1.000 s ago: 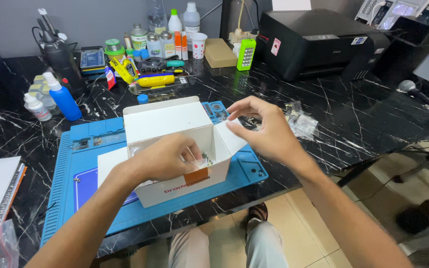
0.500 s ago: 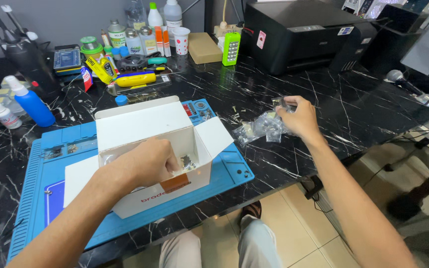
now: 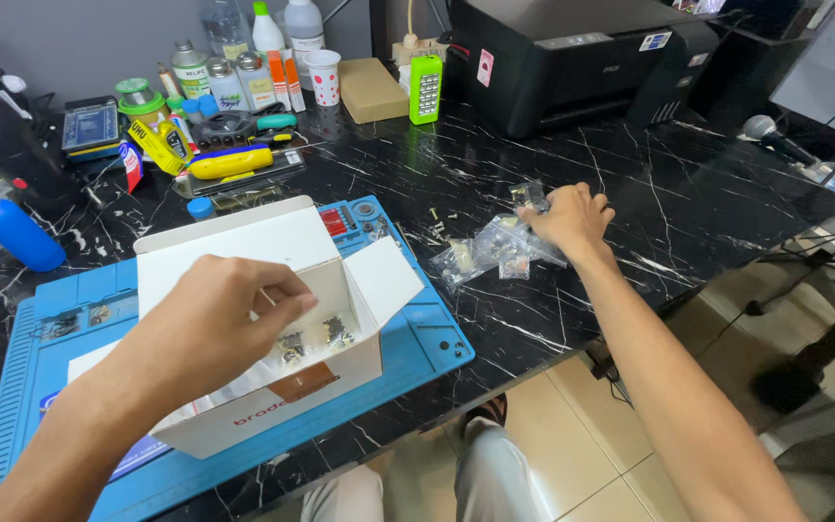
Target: The person unpacks small hardware components from a cardboard box, removing them from individual plastic bags and placing them onto a blue cutting mat. They handle various screws, nuts, and metal pieces, sorting them into small piles on the mat.
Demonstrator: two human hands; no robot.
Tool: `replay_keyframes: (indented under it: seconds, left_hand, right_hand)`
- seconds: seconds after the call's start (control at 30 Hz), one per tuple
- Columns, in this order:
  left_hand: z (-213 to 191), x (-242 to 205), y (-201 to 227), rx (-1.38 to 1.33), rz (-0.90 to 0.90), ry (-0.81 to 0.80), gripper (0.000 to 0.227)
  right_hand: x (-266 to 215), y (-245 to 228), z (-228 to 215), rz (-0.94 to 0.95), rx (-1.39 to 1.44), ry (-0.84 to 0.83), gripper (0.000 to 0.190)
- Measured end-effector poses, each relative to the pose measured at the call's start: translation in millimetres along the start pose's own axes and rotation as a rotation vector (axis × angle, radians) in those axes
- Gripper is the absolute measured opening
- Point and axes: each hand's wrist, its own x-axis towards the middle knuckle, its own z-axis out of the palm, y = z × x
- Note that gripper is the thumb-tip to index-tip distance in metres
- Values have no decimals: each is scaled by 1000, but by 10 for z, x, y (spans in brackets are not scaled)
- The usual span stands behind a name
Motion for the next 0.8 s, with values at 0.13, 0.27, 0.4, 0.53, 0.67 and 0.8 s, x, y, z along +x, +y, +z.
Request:
replay_keyframes:
  seconds: [0.13,0.27,0.4,0.53,0.67,0.8]
  left_hand:
    - [3,-45,44,36,91,126,26]
    - [36,-91,122,-65,109,183,24]
    - [93,-81,124,-96,131,219,23]
    - [163,-120,83,-111,131,216,22]
    - [73,-103,158,-161,162,256,21]
    - [142,-140,90,-228,233,283,18]
  right_hand:
    - [-52,-44,-40,-8,66,32,69]
    - [-90,-26,-47,-69,158,109,49]
    - [-200,-47,-115,-126,277,186,19]
    - [-373,-10,-229,-148,346,174,9]
    - [-303,-55,-422,-194,463,246,8]
    - [-449,-100,-532,-313,631,300,6]
